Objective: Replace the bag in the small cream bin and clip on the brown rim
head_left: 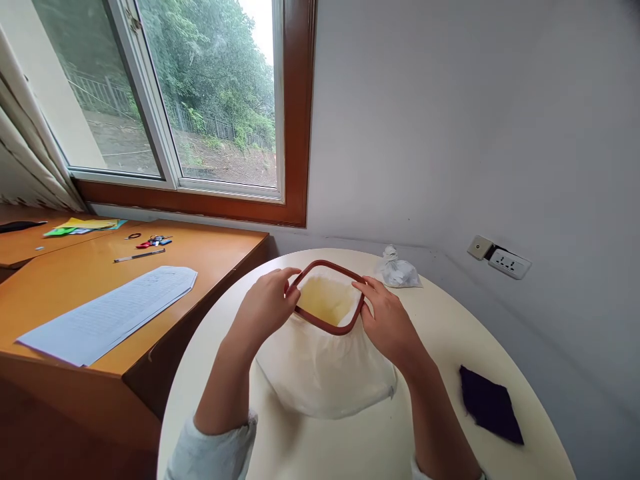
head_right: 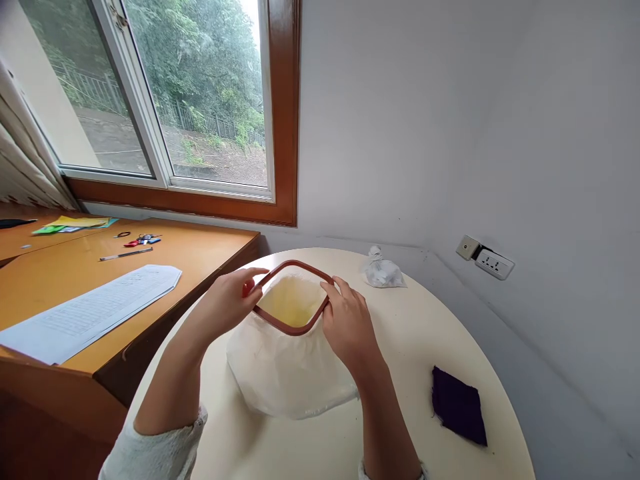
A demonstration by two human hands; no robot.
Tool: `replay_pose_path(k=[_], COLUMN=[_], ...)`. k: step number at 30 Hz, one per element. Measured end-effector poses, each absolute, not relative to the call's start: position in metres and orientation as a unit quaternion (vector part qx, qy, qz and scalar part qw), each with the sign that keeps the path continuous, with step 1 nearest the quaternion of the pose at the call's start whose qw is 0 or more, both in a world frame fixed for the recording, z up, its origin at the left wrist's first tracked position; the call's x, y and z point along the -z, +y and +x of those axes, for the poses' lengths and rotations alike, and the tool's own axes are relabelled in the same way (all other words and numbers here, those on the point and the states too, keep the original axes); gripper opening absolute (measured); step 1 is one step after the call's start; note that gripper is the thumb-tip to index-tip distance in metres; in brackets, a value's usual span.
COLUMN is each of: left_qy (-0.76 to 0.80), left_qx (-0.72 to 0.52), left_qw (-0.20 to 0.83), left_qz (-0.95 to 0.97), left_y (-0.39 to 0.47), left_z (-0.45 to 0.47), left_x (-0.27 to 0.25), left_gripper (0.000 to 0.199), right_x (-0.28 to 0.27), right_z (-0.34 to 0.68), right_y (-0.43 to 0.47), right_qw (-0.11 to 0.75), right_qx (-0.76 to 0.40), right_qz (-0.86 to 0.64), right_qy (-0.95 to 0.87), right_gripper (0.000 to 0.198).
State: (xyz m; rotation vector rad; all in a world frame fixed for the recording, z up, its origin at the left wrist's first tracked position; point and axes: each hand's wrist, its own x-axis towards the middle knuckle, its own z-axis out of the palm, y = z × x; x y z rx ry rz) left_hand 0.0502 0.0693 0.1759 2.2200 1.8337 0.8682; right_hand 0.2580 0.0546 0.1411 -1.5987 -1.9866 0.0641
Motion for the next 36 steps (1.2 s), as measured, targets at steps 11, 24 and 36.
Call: replay_pose_path(k=[11, 24, 36], left_qy=[0.563, 0.578, 0.553], left_qx=[-0.425, -0.503, -0.466], left_qw=[0.151, 0.103, 0.150], left_qz=[0.692, 0.634, 0.674], left_y=[0.070, 0.075, 0.076], left_z=[0.051, 0.056, 0.052], left_x=[-0.181, -0.178, -0.176], left_gripper=[0.034, 0.021, 0.032], right_x=[-0.148, -0.153, -0.152], right_z=[0.254, 0.240, 0.249], right_y=[0.050, 0.044, 0.046], right_qw=[0.504, 0.539, 0.561], right_qx=[-0.160, -0.452, -0.353], right_qz=[-0.512, -0.412, -0.450], right_qy=[-0.676, -0.580, -0.599], right_gripper=[0.043, 0.068, 0.051])
